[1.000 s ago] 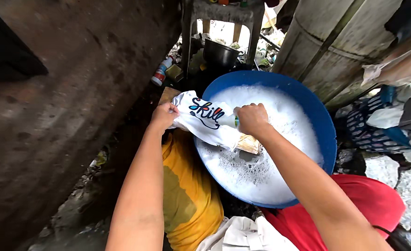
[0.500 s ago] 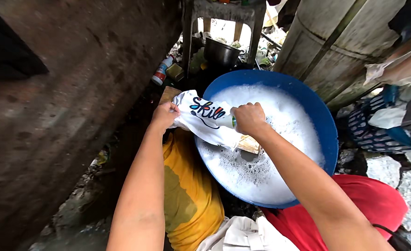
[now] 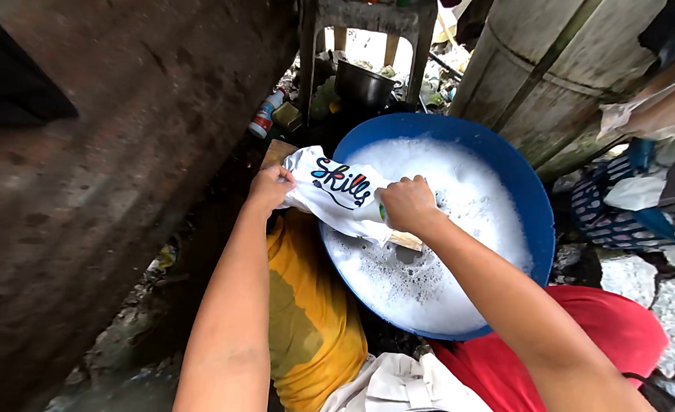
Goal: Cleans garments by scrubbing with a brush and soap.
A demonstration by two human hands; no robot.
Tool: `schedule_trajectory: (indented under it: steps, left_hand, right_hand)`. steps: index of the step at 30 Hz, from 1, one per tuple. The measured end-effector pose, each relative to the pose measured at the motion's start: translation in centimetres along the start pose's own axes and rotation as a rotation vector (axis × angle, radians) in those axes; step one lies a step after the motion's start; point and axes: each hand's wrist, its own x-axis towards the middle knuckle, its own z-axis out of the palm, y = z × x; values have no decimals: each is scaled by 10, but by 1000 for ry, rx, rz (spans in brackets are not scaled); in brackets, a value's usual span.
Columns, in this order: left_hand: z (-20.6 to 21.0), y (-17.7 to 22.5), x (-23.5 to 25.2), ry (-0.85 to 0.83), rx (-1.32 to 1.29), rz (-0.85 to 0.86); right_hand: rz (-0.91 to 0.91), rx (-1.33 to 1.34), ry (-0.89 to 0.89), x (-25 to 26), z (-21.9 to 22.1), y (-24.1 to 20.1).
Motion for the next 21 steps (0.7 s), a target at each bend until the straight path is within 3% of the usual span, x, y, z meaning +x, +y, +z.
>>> schedule_trajectory:
  steps: [21]
  left_hand:
    - [0, 1, 0, 2, 11, -22]
  right_hand:
    - [88, -24, 104, 19, -2, 6]
